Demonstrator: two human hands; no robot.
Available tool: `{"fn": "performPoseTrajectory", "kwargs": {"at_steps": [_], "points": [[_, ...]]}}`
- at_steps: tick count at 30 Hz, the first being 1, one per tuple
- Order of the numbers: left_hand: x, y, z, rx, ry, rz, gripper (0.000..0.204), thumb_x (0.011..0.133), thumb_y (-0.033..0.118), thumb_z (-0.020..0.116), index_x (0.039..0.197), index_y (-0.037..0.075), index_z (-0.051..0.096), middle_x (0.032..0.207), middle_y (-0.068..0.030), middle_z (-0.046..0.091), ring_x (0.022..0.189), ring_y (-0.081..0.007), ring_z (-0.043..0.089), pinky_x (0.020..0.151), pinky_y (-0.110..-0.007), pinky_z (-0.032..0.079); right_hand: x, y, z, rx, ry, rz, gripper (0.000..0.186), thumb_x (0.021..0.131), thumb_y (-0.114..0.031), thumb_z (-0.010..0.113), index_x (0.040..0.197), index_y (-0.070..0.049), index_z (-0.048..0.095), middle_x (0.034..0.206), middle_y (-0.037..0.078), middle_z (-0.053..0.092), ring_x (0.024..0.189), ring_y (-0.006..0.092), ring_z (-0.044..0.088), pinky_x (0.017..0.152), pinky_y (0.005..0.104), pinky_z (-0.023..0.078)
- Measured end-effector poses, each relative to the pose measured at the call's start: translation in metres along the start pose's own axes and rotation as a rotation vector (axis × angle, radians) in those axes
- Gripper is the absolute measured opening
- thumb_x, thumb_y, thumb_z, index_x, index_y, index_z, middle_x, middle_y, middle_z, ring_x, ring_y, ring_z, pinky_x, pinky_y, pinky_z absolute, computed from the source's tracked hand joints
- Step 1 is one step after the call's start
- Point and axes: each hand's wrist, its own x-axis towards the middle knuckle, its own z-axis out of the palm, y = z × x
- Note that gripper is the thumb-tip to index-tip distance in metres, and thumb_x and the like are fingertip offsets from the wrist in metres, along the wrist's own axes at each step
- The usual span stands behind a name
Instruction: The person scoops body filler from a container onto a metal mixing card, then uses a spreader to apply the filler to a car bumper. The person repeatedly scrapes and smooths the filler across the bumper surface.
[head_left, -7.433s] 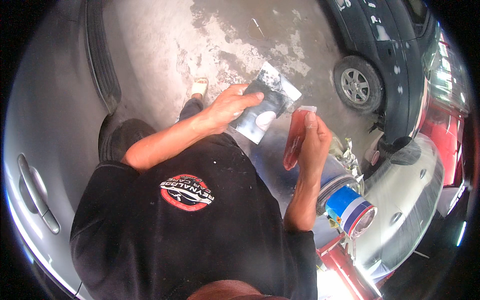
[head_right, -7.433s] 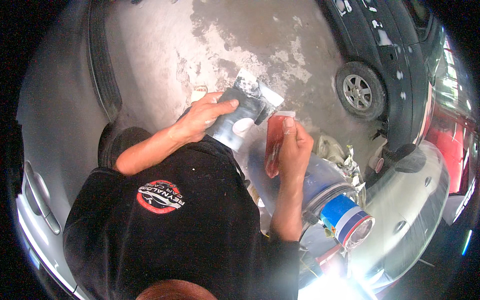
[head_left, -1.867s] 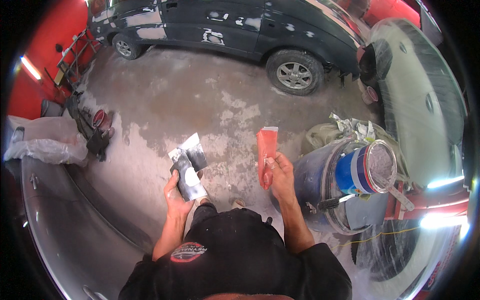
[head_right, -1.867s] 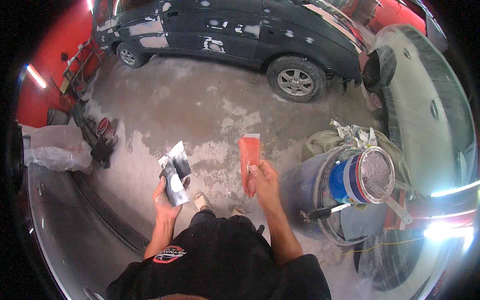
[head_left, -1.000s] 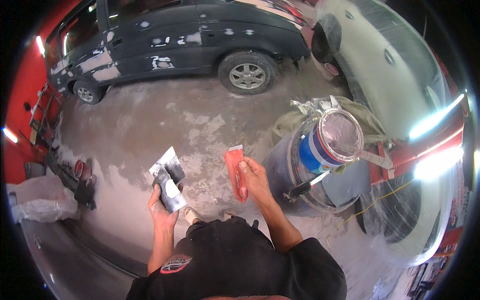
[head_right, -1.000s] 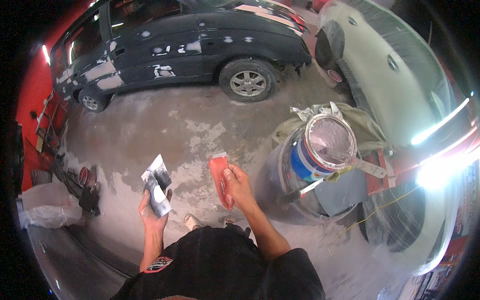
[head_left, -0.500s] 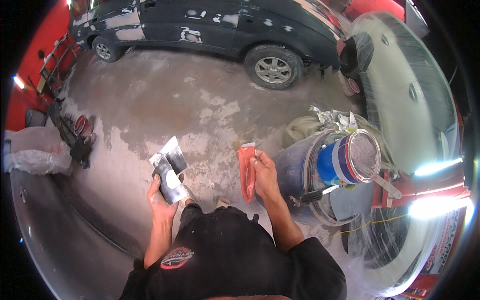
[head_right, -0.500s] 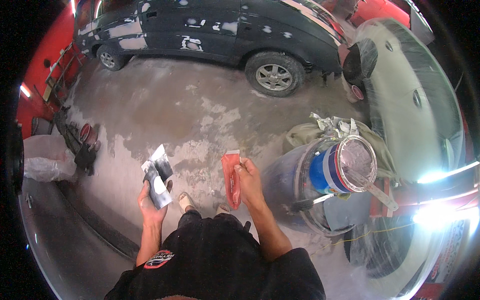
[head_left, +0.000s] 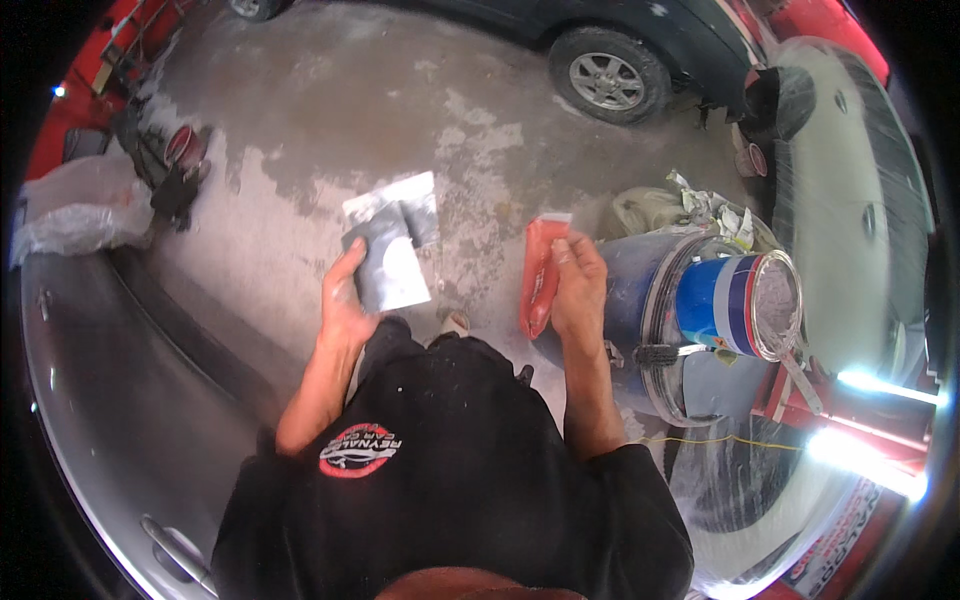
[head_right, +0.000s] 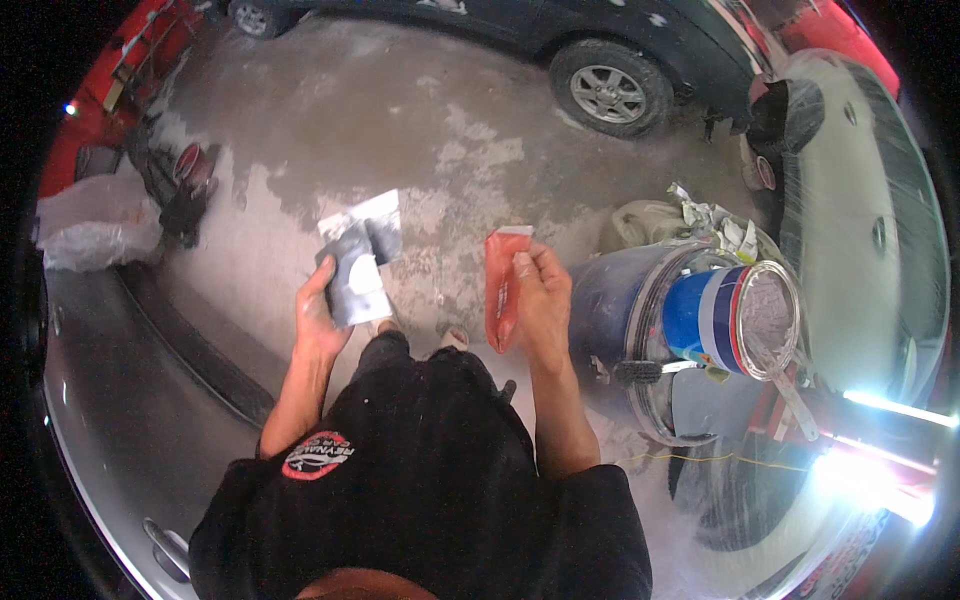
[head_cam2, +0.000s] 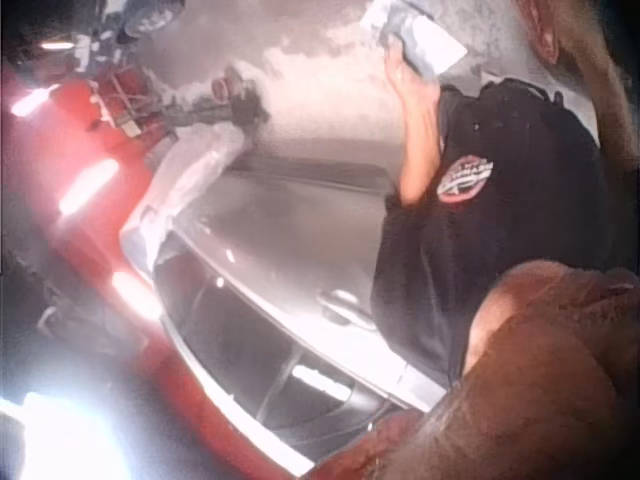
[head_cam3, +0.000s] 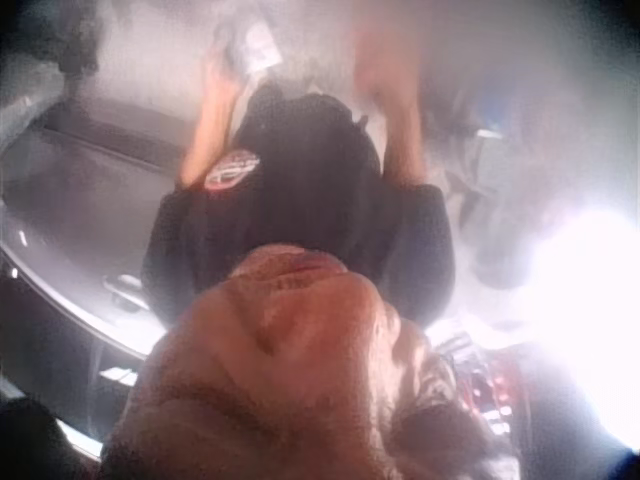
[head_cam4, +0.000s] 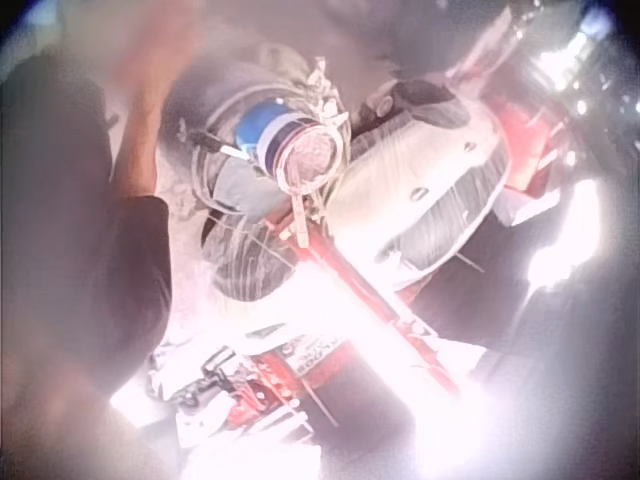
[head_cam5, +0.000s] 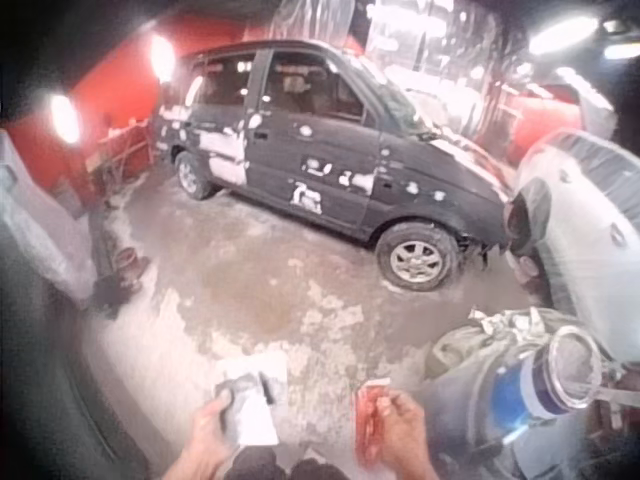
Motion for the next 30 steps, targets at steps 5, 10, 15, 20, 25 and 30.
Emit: {"fn": "performPoseTrajectory", "kwargs": {"at_steps": [5,10,15,20,25,30], "points": [[0.012,-0.010,0.002,0.118,-0.018,0.031,0.033,0.096,0.024,0.060,0.121,0.001,0.059,0.108,-0.0115,0.069,0.096,-0.0236,0.069,0.088,-0.039,0.056,-0.004,-0.003,0.009,0.203,0.002,-0.016,0.016,0.100,-0.009,0.050,0.109,-0.001,0.061,0.100,0.006,0.066,0.087,0.0117,0.062,0.080,0.0263,0.050],[0.012,-0.012,0.011,0.096,-0.016,-0.009,0.032,0.096,0.018,0.059,0.120,-0.003,0.059,0.109,-0.0138,0.069,0.096,-0.0245,0.070,0.086,-0.039,0.058,-0.006,0.005,0.013,0.048,-0.005,-0.068,0.015,0.099,-0.007,0.050,0.106,-0.002,0.062,0.096,0.003,0.065,0.085,0.0075,0.058,0.077,0.0237,0.048],[0.012,-0.014,0.007,0.195,-0.008,0.017,0.031,0.097,0.020,0.058,0.119,-0.002,0.059,0.106,-0.0116,0.070,0.091,-0.0218,0.071,0.083,-0.037,0.059,-0.005,0.001,0.028,0.043,0.002,0.020,0.014,0.099,-0.007,0.052,0.105,-0.002,0.063,0.094,0.002,0.066,0.082,0.0077,0.058,0.075,0.0241,0.048],[0.006,-0.012,0.010,0.256,-0.066,0.009,0.032,0.097,0.022,0.059,0.118,-0.002,0.060,0.103,-0.0108,0.070,0.088,-0.0193,0.070,0.080,-0.035,0.058,-0.012,0.002,0.033,-0.291,-0.137,-0.076,0.016,0.100,-0.007,0.050,0.105,-0.001,0.064,0.096,0.009,0.068,0.081,0.0137,0.063,0.073,0.0267,0.051],[0.008,-0.015,-0.007,0.248,-0.065,0.038,0.031,0.096,0.022,0.062,0.117,-0.001,0.062,0.102,-0.0106,0.071,0.086,-0.0187,0.070,0.078,-0.035,0.059,-0.010,-0.013,0.043,-0.230,-0.115,-0.075,0.018,0.099,-0.007,0.051,0.109,0.000,0.064,0.098,0.008,0.068,0.082,0.0144,0.063,0.075,0.0278,0.051],[0.000,-0.011,-0.004,0.186,-0.067,0.026,0.026,0.095,0.020,0.063,0.113,0.000,0.064,0.099,-0.0084,0.070,0.085,-0.0163,0.070,0.072,-0.031,0.058,0.021,0.021,0.024,0.083,-0.194,0.119,0.019,0.097,-0.008,0.054,0.110,0.001,0.064,0.105,0.008,0.067,0.095,0.0146,0.060,0.087,0.0286,0.047]]}}
